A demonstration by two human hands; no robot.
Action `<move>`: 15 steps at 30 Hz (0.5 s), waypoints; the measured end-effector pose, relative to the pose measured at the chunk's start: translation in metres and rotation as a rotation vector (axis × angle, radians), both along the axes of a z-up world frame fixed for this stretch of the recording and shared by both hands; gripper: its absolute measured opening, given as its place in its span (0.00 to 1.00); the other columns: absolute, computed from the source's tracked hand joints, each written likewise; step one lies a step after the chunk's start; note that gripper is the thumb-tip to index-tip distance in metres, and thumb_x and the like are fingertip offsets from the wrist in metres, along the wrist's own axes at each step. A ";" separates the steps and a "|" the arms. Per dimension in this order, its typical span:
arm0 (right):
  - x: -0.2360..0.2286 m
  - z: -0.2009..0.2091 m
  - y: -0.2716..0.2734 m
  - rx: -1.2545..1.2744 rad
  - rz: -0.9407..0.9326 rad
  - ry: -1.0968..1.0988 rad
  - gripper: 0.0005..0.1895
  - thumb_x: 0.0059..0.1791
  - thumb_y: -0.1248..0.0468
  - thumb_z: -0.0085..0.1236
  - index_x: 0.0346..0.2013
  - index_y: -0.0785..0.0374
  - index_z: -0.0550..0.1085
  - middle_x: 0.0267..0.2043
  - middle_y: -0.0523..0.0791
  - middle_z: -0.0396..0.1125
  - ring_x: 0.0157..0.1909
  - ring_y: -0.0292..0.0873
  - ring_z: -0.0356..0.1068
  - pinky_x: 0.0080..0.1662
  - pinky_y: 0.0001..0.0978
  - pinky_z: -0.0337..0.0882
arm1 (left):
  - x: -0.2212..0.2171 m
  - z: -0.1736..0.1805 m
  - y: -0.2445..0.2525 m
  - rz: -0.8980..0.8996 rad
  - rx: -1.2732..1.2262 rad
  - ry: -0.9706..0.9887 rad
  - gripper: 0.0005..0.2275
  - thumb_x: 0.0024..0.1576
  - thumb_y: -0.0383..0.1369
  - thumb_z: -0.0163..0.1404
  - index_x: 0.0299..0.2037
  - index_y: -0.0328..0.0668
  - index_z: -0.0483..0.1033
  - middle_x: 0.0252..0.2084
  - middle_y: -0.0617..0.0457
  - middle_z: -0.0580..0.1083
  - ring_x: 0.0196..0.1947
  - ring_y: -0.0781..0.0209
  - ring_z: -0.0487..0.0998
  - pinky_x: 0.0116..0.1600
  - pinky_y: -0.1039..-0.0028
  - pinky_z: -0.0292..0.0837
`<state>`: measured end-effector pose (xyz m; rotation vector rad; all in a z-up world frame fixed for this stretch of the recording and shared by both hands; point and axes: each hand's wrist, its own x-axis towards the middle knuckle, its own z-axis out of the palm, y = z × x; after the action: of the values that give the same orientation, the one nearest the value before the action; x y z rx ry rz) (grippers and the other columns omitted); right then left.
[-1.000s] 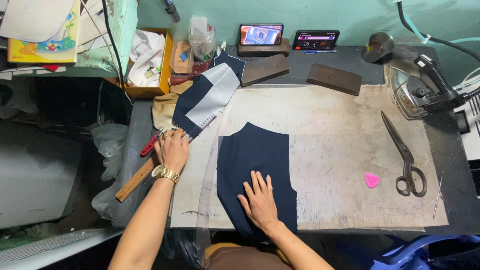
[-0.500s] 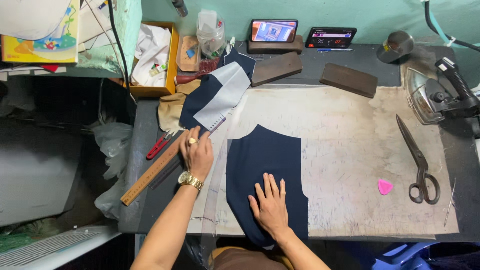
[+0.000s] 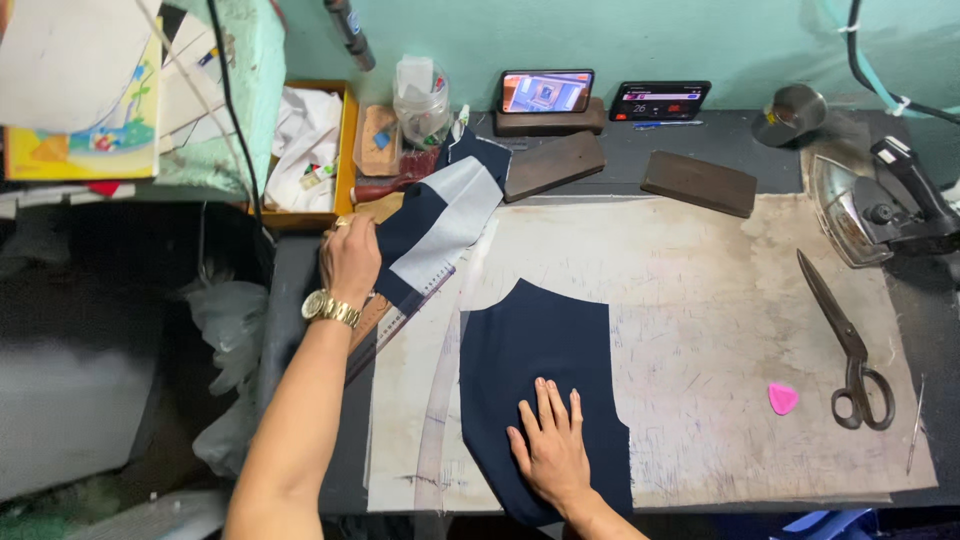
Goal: The person traces a pattern onto a piece of dark blue fabric using a pink tailor's chalk and a curved ruler before cutting along the marked line with large shears.
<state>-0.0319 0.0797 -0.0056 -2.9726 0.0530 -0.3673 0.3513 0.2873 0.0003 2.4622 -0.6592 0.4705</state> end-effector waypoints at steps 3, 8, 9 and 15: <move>-0.001 -0.001 -0.001 -0.003 -0.001 0.012 0.22 0.52 0.49 0.50 0.54 0.58 0.72 0.71 0.58 0.57 0.74 0.57 0.55 0.71 0.64 0.49 | 0.055 -0.014 -0.035 0.038 0.270 0.063 0.07 0.65 0.25 0.43 0.47 0.39 0.76 0.32 0.42 0.75 0.30 0.42 0.78 0.32 0.57 0.71; 0.000 0.008 -0.003 0.043 0.028 0.013 0.19 0.55 0.50 0.49 0.52 0.60 0.72 0.71 0.60 0.58 0.73 0.58 0.56 0.70 0.64 0.50 | 0.103 -0.040 -0.051 0.072 0.738 0.225 0.13 0.59 0.28 0.48 0.53 0.35 0.77 0.49 0.36 0.77 0.49 0.39 0.77 0.49 0.54 0.75; 0.001 0.008 -0.002 0.048 0.011 0.013 0.19 0.55 0.50 0.49 0.52 0.60 0.72 0.71 0.60 0.58 0.73 0.58 0.56 0.70 0.64 0.50 | 0.100 -0.027 -0.052 0.056 0.745 0.219 0.13 0.59 0.28 0.48 0.53 0.35 0.77 0.49 0.36 0.77 0.49 0.39 0.77 0.49 0.54 0.75; 0.001 0.009 -0.004 0.088 -0.005 0.017 0.22 0.53 0.49 0.52 0.54 0.60 0.73 0.71 0.59 0.58 0.73 0.58 0.55 0.70 0.65 0.49 | 0.061 0.085 -0.043 0.061 0.868 0.202 0.15 0.66 0.42 0.49 0.50 0.37 0.78 0.50 0.41 0.75 0.53 0.46 0.74 0.51 0.58 0.75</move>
<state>-0.0307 0.0762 0.0037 -2.8896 0.0769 -0.3309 0.4119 0.2448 0.0854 3.2800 -0.8200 -0.0904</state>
